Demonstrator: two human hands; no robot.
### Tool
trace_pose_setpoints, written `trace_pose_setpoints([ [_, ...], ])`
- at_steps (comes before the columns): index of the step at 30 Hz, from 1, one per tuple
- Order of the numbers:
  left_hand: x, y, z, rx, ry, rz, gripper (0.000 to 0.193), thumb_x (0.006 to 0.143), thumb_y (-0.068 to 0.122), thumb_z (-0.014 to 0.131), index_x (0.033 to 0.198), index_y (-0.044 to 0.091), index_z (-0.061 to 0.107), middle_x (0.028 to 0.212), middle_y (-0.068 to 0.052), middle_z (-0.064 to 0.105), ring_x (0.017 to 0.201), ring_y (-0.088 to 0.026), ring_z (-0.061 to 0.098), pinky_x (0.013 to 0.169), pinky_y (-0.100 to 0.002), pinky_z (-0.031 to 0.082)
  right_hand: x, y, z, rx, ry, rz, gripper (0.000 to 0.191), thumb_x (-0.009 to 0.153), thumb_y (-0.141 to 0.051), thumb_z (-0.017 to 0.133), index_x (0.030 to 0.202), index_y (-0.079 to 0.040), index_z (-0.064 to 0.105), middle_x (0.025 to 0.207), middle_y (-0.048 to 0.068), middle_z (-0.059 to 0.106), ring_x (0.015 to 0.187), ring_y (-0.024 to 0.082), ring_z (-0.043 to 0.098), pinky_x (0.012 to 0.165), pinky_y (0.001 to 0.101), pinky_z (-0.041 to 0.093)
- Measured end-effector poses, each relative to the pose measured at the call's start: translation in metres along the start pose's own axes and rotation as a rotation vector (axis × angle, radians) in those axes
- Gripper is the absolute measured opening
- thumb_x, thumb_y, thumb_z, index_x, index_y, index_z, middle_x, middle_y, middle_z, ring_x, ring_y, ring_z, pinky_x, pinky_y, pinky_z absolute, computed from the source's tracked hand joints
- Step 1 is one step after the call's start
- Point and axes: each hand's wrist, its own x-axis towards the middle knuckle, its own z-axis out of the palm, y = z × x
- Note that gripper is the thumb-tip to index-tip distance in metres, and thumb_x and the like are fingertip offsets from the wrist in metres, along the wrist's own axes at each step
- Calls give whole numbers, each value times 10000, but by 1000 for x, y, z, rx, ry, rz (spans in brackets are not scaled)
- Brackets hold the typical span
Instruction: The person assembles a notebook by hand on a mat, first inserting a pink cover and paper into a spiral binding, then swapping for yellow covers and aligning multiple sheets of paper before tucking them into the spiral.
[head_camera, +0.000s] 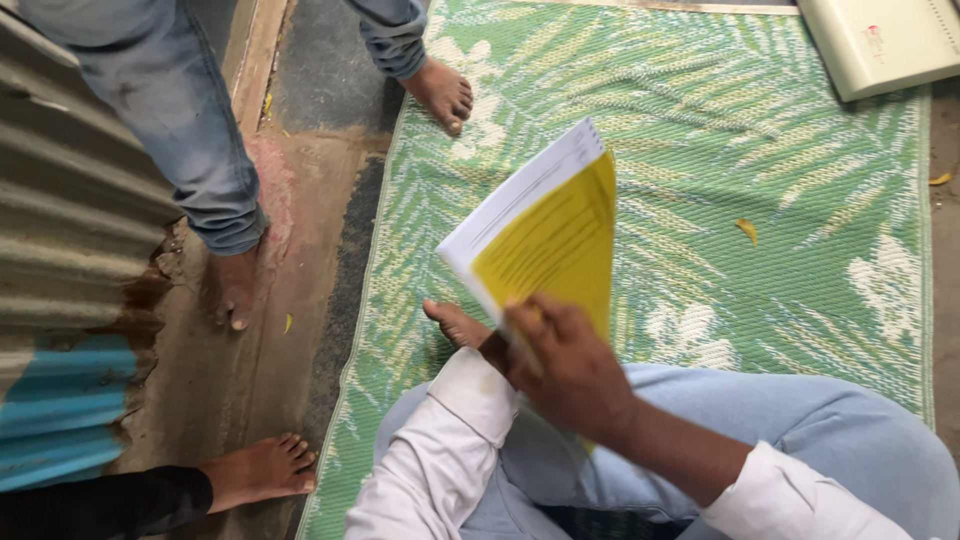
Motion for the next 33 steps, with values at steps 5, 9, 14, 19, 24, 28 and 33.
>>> trace_pose_setpoints([
  [5, 15, 4, -25, 29, 95, -14, 258, 999, 230, 512, 1132, 43, 631, 972, -124, 680, 844, -219, 624, 758, -387, 518, 21, 88, -24, 7, 116, 532, 524, 926, -80, 686, 1425, -68, 526, 1181, 170, 707, 946, 318, 739, 774, 403, 597],
  [9, 20, 10, -37, -372, 198, 167, 221, 983, 232, 551, 1061, 36, 617, 882, -73, 658, 759, -151, 598, 686, -344, 514, 36, 186, -44, 538, 270, 672, 438, 935, 40, 552, 1357, -20, 450, 1233, 139, 666, 1077, 186, 702, 860, 329, 610],
  [14, 11, 23, -32, -644, 167, 542, 340, 1077, 360, 568, 1159, 31, 550, 1008, -31, 607, 882, -97, 551, 789, -278, 485, 13, 226, -22, 816, 529, 446, 284, 1059, 79, 521, 1337, 22, 502, 1178, 92, 626, 1120, 164, 625, 1023, 322, 538],
  [19, -9, 28, -49, -529, 177, 682, 562, 1033, 582, 575, 1236, 62, 507, 1059, -32, 595, 967, -110, 576, 863, -295, 512, 4, 214, -13, 622, 531, 346, 341, 1058, 112, 527, 1363, -20, 450, 1250, 70, 548, 1165, 148, 549, 1048, 301, 472],
  [24, -14, 32, -58, -574, 171, 637, 614, 986, 548, 647, 1309, 53, 483, 1159, -59, 618, 1054, -154, 610, 918, -332, 516, 12, 196, -10, 693, 428, 475, 562, 951, 135, 507, 1455, -82, 385, 1296, 68, 552, 1221, 169, 569, 1058, 324, 478],
  [28, -9, 32, -56, -649, 194, 609, 577, 974, 434, 687, 1354, 57, 471, 1178, -64, 615, 1072, -158, 601, 942, -336, 509, 15, 194, -6, 648, 430, 450, 448, 1032, 82, 527, 1433, -71, 397, 1271, 81, 567, 1199, 181, 568, 1055, 346, 475],
  [33, -6, 30, -54, -601, 254, 621, 556, 971, 402, 713, 1338, 52, 484, 1178, -60, 599, 1075, -154, 590, 936, -340, 510, 16, 199, -6, 697, 427, 452, 335, 1075, 2, 529, 1386, -60, 423, 1274, 89, 586, 1195, 178, 569, 1059, 347, 473],
])
